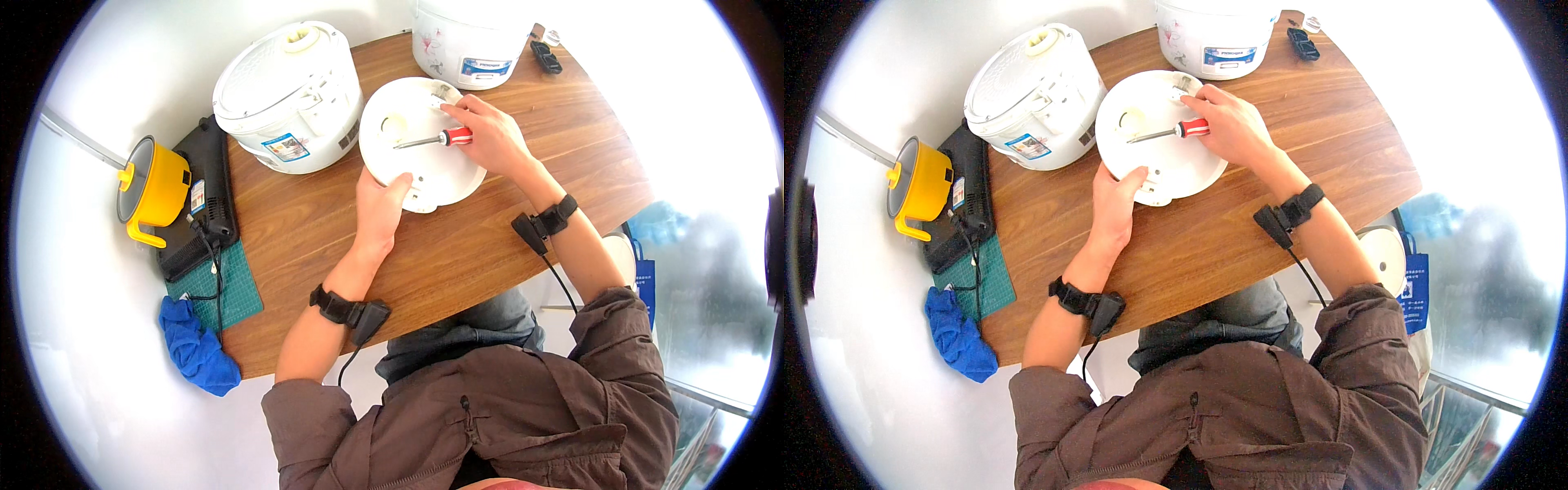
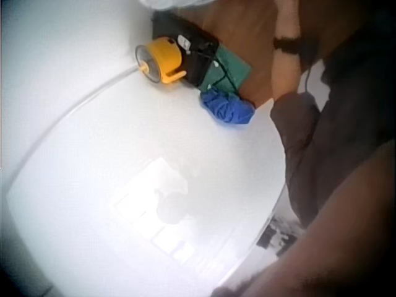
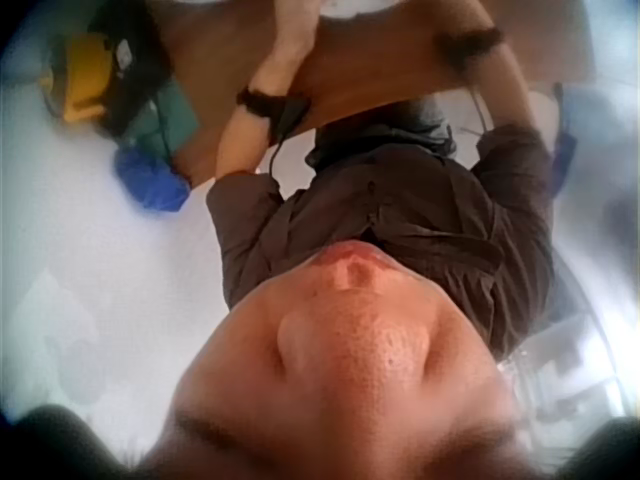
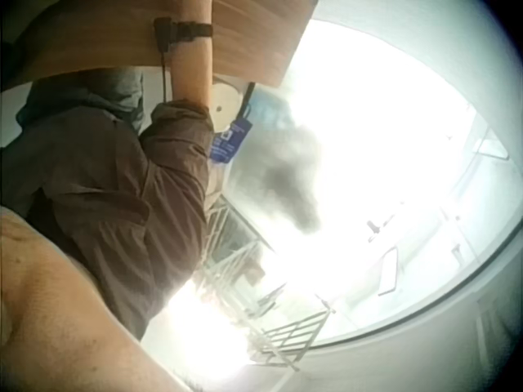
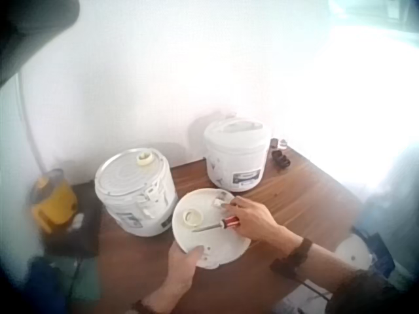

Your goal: The person uses a screwdriver to remove screws from a white plastic lid, then places the lid onto a white rice cooker and opens it. Next, they remove the glass lid from a yellow pot using the screwdriver.

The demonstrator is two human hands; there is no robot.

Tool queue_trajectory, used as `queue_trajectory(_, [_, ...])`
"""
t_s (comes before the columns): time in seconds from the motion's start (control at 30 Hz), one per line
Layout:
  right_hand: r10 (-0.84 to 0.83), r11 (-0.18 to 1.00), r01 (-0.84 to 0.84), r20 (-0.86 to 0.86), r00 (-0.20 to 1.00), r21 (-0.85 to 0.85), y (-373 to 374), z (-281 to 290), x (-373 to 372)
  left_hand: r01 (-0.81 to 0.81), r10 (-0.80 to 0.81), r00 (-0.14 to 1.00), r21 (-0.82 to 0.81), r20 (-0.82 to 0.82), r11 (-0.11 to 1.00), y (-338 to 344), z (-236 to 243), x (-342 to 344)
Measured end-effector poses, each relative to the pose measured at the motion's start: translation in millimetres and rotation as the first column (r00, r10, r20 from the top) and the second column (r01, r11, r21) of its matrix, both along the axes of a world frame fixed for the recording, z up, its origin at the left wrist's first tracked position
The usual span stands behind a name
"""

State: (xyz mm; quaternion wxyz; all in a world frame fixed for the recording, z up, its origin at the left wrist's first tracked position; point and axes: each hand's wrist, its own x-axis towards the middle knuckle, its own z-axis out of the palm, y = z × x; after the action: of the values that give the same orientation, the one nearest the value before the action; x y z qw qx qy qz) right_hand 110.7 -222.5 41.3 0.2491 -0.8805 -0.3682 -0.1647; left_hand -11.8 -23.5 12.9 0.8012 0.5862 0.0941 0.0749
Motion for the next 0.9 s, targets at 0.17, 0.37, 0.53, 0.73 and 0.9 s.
queue_trajectory(0.17, [0.004,1.000,-0.005,-0.053,0.999,-0.012,-2,0,-10,-0.028,0.027,0.998,-0.018,-0.053,0.999,5,10,-5])
queue_trajectory(0.37, [-0.001,1.000,0.001,0.053,0.999,-0.007,-6,-4,-12,0.055,-0.040,0.991,0.111,-0.128,0.992,7,25,-11])
queue_trajectory(0.53, [-0.016,1.000,0.019,0.119,0.993,-0.025,-7,-7,-10,0.134,-0.106,0.981,0.169,-0.165,0.976,13,37,-15])
queue_trajectory(0.73, [0.006,1.000,-0.003,0.099,0.995,-0.028,-10,-3,-10,0.087,-0.056,0.990,0.244,-0.131,0.966,28,35,-13])
queue_trajectory(0.9, [0.003,1.000,-0.003,0.099,0.995,-0.007,-11,-3,-9,0.089,-0.059,0.988,0.218,-0.140,0.972,26,35,-14])
